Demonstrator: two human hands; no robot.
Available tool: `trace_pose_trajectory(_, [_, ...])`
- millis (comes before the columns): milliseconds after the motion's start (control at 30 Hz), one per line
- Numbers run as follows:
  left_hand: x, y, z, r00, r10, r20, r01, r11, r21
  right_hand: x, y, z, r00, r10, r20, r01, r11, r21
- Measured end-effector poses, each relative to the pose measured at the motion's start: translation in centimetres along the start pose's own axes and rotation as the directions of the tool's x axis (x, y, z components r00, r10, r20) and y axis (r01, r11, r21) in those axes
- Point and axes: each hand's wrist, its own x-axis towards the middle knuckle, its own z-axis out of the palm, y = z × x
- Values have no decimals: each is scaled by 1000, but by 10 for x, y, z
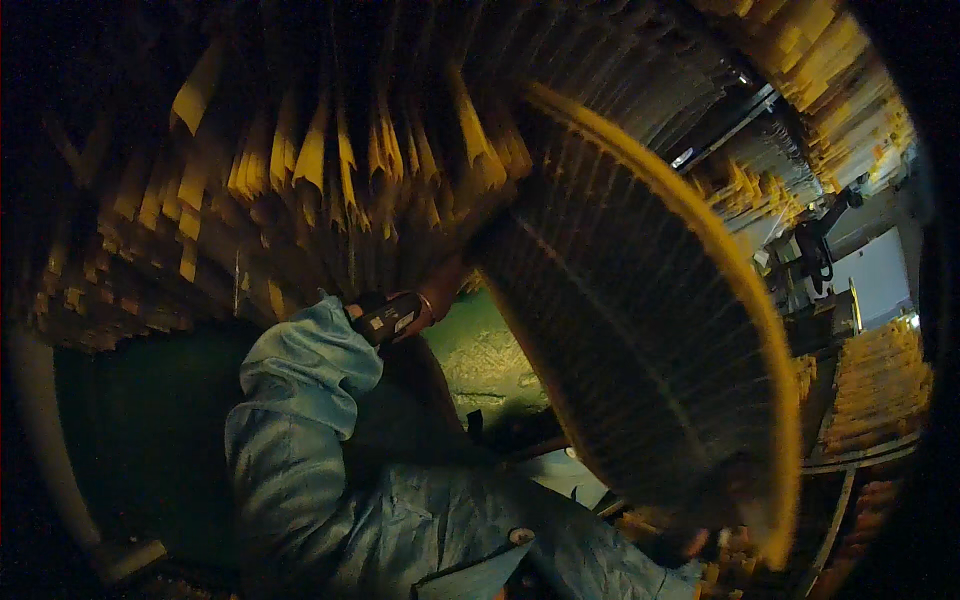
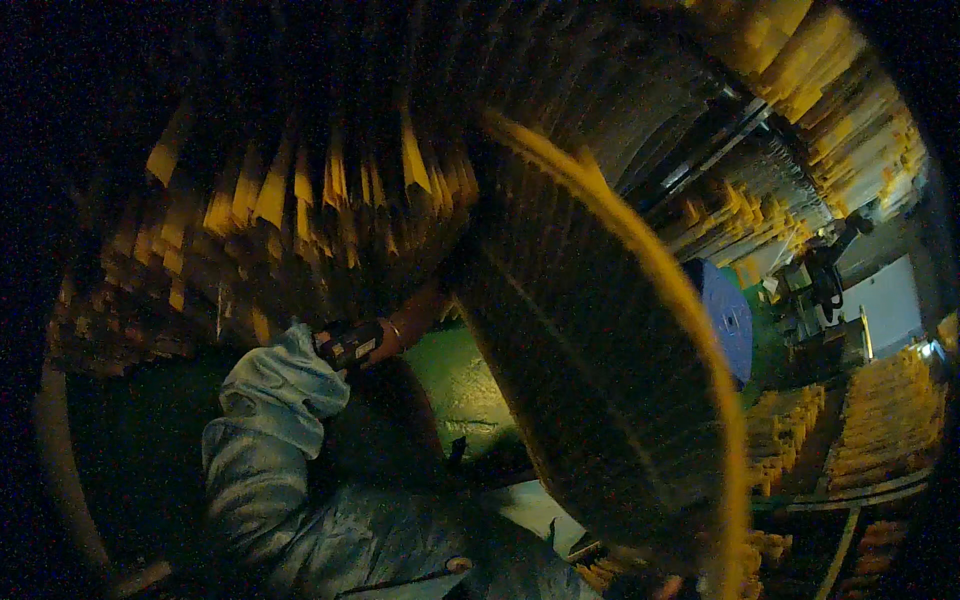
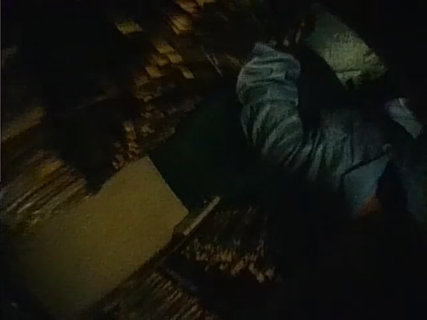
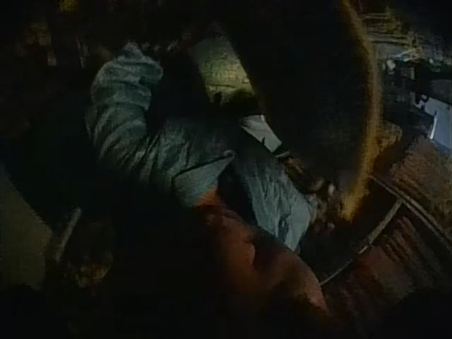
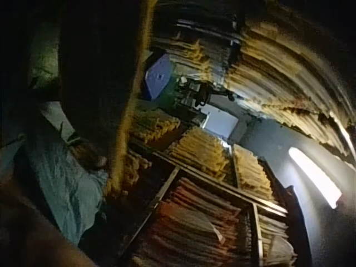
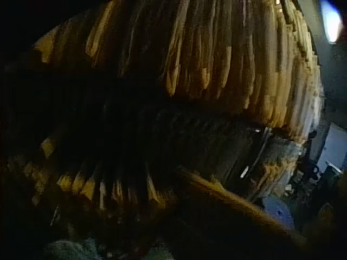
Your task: Searching through a rack of hanging framed sheets to find and move specific items.
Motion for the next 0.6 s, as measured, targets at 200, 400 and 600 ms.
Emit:
trace_pose_trajectory(200, [-1,9,5,985,-155,-74,151,987,-57,16,-8,33,971,-174,-167,178,984,10])
trace_pose_trajectory(400, [-7,23,8,914,-365,-178,303,904,-301,52,-249,-23,290,-408,-866,843,537,29])
trace_pose_trajectory(600, [-4,37,16,834,-498,-239,297,769,-567,79,-248,59,834,-514,-200,545,823,158])
